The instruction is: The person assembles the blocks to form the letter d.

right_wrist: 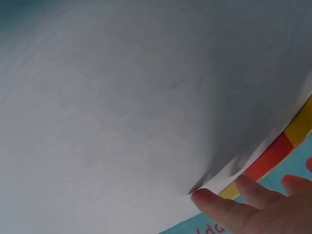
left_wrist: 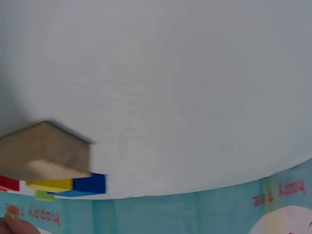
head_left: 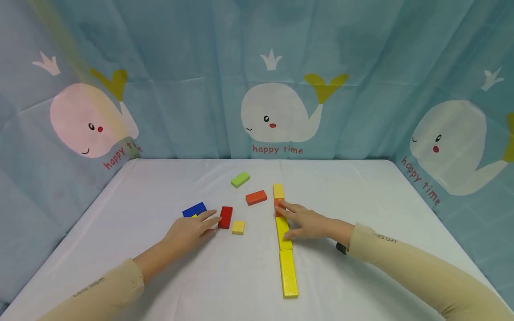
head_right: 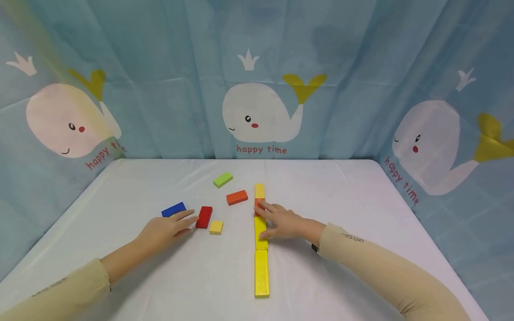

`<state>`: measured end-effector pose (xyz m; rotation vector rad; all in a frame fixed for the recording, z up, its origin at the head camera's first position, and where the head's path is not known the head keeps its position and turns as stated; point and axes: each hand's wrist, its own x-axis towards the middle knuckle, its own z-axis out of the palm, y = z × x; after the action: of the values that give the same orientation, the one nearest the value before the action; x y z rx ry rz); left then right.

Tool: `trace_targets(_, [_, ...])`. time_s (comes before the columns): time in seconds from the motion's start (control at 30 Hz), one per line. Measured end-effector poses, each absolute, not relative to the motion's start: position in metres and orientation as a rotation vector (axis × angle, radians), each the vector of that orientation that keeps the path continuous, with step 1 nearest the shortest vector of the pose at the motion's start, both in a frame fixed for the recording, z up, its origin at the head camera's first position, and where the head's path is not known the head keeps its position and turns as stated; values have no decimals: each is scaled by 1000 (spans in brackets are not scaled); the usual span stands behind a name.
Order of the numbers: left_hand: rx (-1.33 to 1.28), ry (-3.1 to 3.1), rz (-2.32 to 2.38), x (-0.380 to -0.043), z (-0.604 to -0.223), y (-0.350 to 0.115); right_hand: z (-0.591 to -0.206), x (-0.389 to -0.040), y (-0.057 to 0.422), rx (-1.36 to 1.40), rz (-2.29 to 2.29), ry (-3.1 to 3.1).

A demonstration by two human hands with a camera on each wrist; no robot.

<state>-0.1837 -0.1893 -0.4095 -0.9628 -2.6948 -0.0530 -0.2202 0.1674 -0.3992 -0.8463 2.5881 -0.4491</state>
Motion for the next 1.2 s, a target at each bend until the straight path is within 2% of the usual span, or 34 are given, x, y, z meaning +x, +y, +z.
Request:
trace_targets(0.27, [-938, -2821, -27, -180, -409, -229, -403, -216, 163, -781, -353, 2553])
trace_targets(0.57, [-898, -2812, -39, -173, -411, -253, -406, -216, 164, -796, -337, 2557])
trace_targets(0.77, [-965, -2761, -6, -169, -413, -267, -406, -217, 164, -820, -326, 2556])
trace_targets(1.0, [-1124, -2629, -109, -170, -419, -270, -404, -217, 164, -824, -316, 2552])
trace_targets(1.2, [-1168, -2512, -207, -166, -424, -249, -403, -216, 164, -823, -330, 2538])
